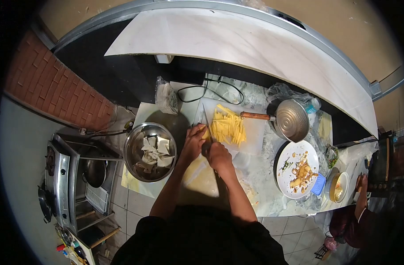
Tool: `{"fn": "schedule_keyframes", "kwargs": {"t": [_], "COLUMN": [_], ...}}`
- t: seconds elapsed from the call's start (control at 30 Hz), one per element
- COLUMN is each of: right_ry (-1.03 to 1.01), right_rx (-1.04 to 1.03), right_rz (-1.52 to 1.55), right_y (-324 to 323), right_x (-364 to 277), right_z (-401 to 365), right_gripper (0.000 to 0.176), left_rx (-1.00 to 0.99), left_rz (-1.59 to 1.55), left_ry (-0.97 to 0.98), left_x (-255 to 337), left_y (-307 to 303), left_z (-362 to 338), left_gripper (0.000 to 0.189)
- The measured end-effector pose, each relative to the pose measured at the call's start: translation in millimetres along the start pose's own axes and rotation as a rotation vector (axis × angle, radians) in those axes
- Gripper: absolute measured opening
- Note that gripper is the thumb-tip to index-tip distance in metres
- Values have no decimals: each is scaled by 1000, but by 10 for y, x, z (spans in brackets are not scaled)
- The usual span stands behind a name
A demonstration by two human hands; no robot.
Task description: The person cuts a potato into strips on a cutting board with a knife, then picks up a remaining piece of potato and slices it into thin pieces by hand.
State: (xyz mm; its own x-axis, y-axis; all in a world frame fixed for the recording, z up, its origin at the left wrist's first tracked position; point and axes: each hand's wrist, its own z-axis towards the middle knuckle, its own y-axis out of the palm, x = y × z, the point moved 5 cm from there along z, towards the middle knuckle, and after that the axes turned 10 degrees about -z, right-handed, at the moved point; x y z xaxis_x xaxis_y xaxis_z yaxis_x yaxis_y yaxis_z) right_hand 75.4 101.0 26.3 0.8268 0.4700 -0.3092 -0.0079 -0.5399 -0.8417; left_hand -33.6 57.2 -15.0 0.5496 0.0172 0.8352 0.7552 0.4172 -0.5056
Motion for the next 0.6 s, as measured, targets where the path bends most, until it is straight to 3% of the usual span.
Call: {"fn": "schedule_keyframes", "kwargs": {"t": [0.3,0.5,0.6], "right_ry": [48,54,20], "right_rx": [34,235,213], "right_rz": [-32,-53,8], "right_y": [109,431,437], "right_x": [-28,45,66], "right_z": [-18,27,34], "right_gripper": [18,11,21], "left_rx": [4,45,42], "left_rz": [1,3,3], "left_ry": [7,98,88], "left_x": [2,-37,-19], "left_y": [-2,6,1], "left_z": [2,3,5], "left_gripper": [48,46,44]}}
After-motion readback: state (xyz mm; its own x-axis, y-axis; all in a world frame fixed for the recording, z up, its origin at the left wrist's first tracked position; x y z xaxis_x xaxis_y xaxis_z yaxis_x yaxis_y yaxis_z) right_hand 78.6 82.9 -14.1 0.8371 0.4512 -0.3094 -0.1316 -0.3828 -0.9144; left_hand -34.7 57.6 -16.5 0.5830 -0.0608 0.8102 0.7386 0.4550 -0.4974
